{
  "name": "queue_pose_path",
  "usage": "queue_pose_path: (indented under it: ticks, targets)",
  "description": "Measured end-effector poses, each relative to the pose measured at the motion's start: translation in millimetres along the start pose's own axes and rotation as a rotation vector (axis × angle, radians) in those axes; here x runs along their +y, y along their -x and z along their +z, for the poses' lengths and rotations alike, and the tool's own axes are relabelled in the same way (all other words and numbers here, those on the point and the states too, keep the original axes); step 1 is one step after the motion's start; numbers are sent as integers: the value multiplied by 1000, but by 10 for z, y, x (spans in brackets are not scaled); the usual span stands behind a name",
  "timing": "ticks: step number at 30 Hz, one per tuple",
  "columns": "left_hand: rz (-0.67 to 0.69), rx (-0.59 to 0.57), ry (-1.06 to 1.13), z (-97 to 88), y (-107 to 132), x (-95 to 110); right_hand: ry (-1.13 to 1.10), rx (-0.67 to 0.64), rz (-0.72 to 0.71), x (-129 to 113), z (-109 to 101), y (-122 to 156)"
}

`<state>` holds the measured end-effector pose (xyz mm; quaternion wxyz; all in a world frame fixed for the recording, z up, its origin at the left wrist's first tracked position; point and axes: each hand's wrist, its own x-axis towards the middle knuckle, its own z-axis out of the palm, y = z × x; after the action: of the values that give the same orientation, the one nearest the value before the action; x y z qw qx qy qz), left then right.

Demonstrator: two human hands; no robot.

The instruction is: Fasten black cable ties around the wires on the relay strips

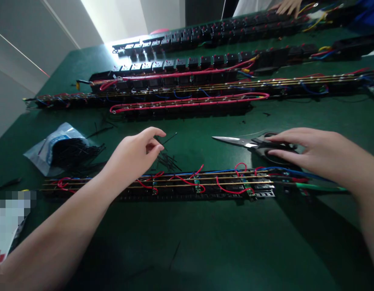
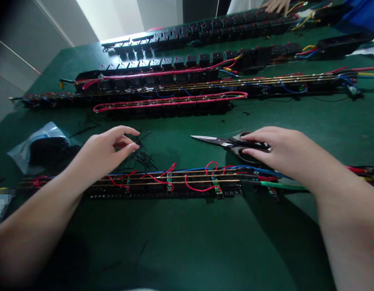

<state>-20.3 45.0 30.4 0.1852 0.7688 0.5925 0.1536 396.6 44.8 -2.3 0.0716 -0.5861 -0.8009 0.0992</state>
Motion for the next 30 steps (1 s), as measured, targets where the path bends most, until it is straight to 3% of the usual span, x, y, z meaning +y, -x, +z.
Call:
queue_pose_path:
  ticks: [4,7,11,15,19,23,30]
  targets:
    - [99,-11,121,31,116,260,-41,203,-52,-306,-116,82]
    - [178,-39,120,93,145,508,-230,322,-100,-613,-155,178]
    - [240,-146,214,236,58,844,-633,261,-124,-882,-79,256]
    - [266,-188,458,436,-64,1047,-893,208,-55,-934,27,252]
    - [231,-266,555,610,-89,1067,-1108,188,-28,-912,68,236]
    - [202,-347,619,671,-86,997,-1100,147,-65,-908,65,230]
    - [273,-248,394,617,-174,919,-966,273,-234,-854,73,237]
